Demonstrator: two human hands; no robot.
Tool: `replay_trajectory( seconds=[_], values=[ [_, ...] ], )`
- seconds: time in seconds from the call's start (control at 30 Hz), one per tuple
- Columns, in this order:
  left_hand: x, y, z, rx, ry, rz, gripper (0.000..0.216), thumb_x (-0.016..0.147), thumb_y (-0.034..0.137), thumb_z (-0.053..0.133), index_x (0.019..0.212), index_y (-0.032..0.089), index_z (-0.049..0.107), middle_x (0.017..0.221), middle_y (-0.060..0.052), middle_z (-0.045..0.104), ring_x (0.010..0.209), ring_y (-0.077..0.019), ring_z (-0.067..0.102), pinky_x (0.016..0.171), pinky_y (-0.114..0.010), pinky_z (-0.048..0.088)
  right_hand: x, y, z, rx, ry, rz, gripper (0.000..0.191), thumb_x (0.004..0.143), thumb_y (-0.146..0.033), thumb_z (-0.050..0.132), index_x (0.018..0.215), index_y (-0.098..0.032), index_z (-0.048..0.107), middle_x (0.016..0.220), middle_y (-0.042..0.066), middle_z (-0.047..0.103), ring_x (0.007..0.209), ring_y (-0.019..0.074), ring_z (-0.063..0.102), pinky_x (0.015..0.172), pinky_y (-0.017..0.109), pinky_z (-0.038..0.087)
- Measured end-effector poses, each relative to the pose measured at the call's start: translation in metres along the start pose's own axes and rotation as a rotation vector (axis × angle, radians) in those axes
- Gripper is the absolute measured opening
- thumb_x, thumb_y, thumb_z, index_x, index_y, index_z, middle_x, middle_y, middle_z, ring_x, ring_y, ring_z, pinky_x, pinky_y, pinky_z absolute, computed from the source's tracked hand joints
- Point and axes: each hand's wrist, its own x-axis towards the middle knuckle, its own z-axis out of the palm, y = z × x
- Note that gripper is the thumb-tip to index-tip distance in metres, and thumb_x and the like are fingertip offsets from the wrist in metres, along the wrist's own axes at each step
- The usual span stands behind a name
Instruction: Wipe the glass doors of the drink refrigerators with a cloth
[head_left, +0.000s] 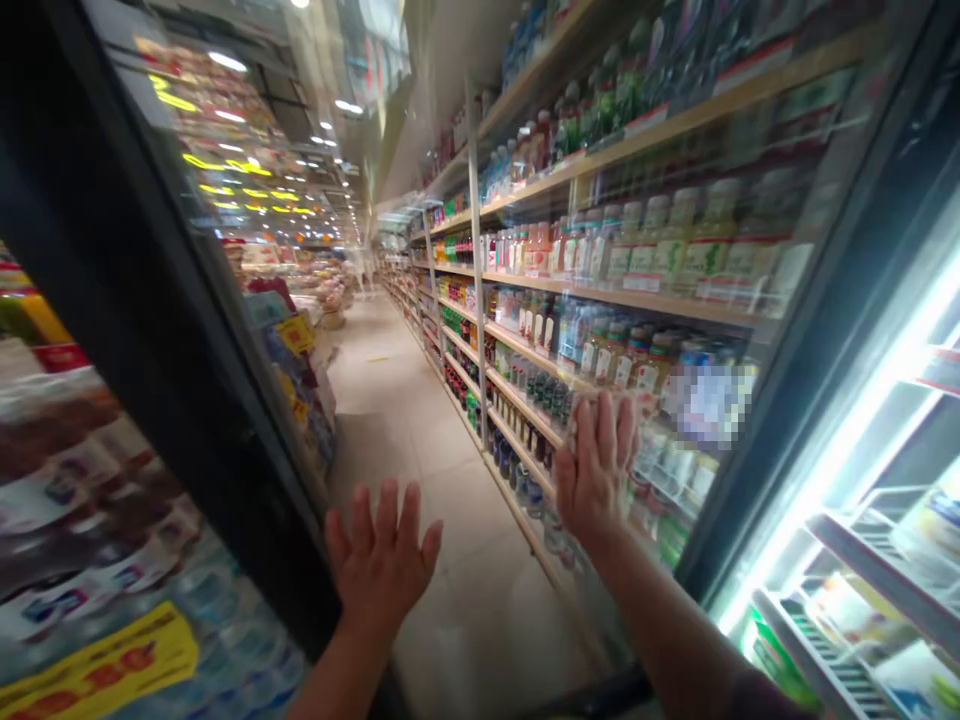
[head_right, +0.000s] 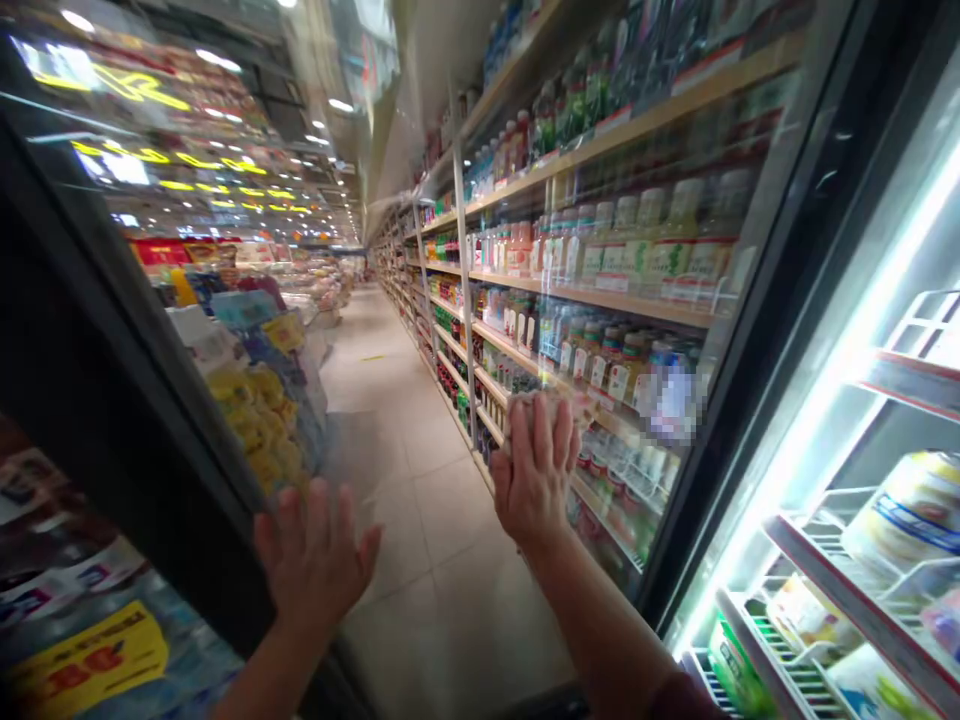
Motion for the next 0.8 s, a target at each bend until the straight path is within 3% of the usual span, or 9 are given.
replay_trajectory(
  seconds=[0.1, 0.23, 0.3, 0.4, 0.5, 0.6, 0.67, 0.73, 0.8],
  values=[
    [-0.001, -0.003, 0.003, -0.005, -0.003, -0.007, 0.079, 0.091, 0.034, 0.063, 0.157, 0.011, 0.026, 0.166, -0.015, 0.019, 0.156, -0.0338, 0.011, 0.128, -0.054, 0.008, -0.028, -0.009, 0.003, 0.013, -0.050, -0.050, 0.065, 0.098, -0.027, 0.043, 0.159, -0.015, 0.025, 0.161, 0.018, 0.033, 0.154, 0.0399, 0.015, 0.117, 0.065, 0.032],
    [0.000, -0.005, 0.007, -0.020, 0.002, -0.008, 0.079, 0.091, 0.033, 0.063, 0.157, 0.010, 0.027, 0.166, -0.016, 0.019, 0.156, -0.0335, 0.011, 0.128, -0.053, 0.007, -0.059, -0.002, 0.005, -0.004, -0.125, -0.229, 0.055, 0.094, -0.025, 0.050, 0.150, -0.028, 0.046, 0.153, 0.006, 0.049, 0.151, 0.0328, 0.030, 0.118, 0.054, 0.040],
    [0.000, -0.006, 0.009, -0.035, 0.002, -0.009, 0.078, 0.091, 0.033, 0.063, 0.157, 0.011, 0.027, 0.166, -0.015, 0.019, 0.156, -0.0326, 0.011, 0.128, -0.053, 0.008, -0.042, 0.019, 0.002, 0.001, -0.083, -0.164, 0.059, 0.095, -0.023, 0.048, 0.154, -0.028, 0.039, 0.155, 0.006, 0.047, 0.151, 0.0326, 0.030, 0.119, 0.057, 0.038],
    [-0.002, -0.007, 0.011, -0.054, 0.000, -0.026, 0.079, 0.091, 0.032, 0.062, 0.158, 0.012, 0.026, 0.166, -0.015, 0.019, 0.156, -0.0317, 0.010, 0.128, -0.053, 0.008, -0.005, 0.056, 0.000, 0.028, 0.073, 0.075, 0.062, 0.100, -0.024, 0.040, 0.160, -0.021, 0.023, 0.162, 0.015, 0.033, 0.154, 0.0359, 0.020, 0.120, 0.068, 0.027],
    [-0.006, -0.007, 0.014, -0.064, -0.008, -0.041, 0.081, 0.090, 0.032, 0.064, 0.158, 0.015, 0.025, 0.166, -0.014, 0.020, 0.156, -0.0307, 0.009, 0.128, -0.053, 0.008, -0.015, 0.064, 0.003, 0.038, 0.143, 0.192, 0.060, 0.102, -0.024, 0.035, 0.160, -0.017, 0.022, 0.165, 0.018, 0.024, 0.155, 0.0368, 0.016, 0.120, 0.070, 0.024],
    [-0.009, -0.009, 0.017, -0.071, -0.018, -0.055, 0.083, 0.088, 0.032, 0.066, 0.159, 0.017, 0.025, 0.166, -0.015, 0.021, 0.156, -0.0303, 0.009, 0.127, -0.055, 0.009, -0.069, 0.040, 0.012, 0.011, 0.117, 0.159, 0.064, 0.099, -0.019, 0.037, 0.160, -0.016, 0.019, 0.165, 0.019, 0.024, 0.154, 0.0380, 0.017, 0.116, 0.072, 0.032],
    [-0.011, -0.010, 0.019, -0.077, -0.017, -0.053, 0.084, 0.087, 0.032, 0.067, 0.159, 0.018, 0.025, 0.165, -0.015, 0.022, 0.156, -0.0308, 0.009, 0.127, -0.057, 0.009, -0.093, 0.029, 0.015, -0.018, 0.011, 0.021, 0.066, 0.098, -0.021, 0.042, 0.160, -0.022, 0.021, 0.164, 0.014, 0.029, 0.155, 0.0350, 0.017, 0.115, 0.068, 0.038],
    [-0.010, -0.011, 0.021, -0.089, -0.014, -0.049, 0.085, 0.087, 0.032, 0.067, 0.159, 0.020, 0.024, 0.166, -0.014, 0.021, 0.156, -0.0310, 0.009, 0.127, -0.058, 0.009, -0.089, 0.035, 0.014, -0.030, -0.039, -0.074, 0.065, 0.098, -0.025, 0.044, 0.159, -0.028, 0.024, 0.162, 0.009, 0.034, 0.155, 0.0320, 0.019, 0.117, 0.065, 0.039],
    [-0.008, -0.011, 0.022, -0.101, -0.013, -0.049, 0.084, 0.088, 0.032, 0.066, 0.159, 0.020, 0.023, 0.166, -0.014, 0.020, 0.157, -0.0309, 0.008, 0.127, -0.058, 0.009, -0.059, 0.056, 0.010, -0.027, -0.007, -0.044, 0.064, 0.099, -0.028, 0.043, 0.160, -0.027, 0.022, 0.162, 0.011, 0.034, 0.155, 0.0330, 0.020, 0.119, 0.066, 0.034]
  ],
)
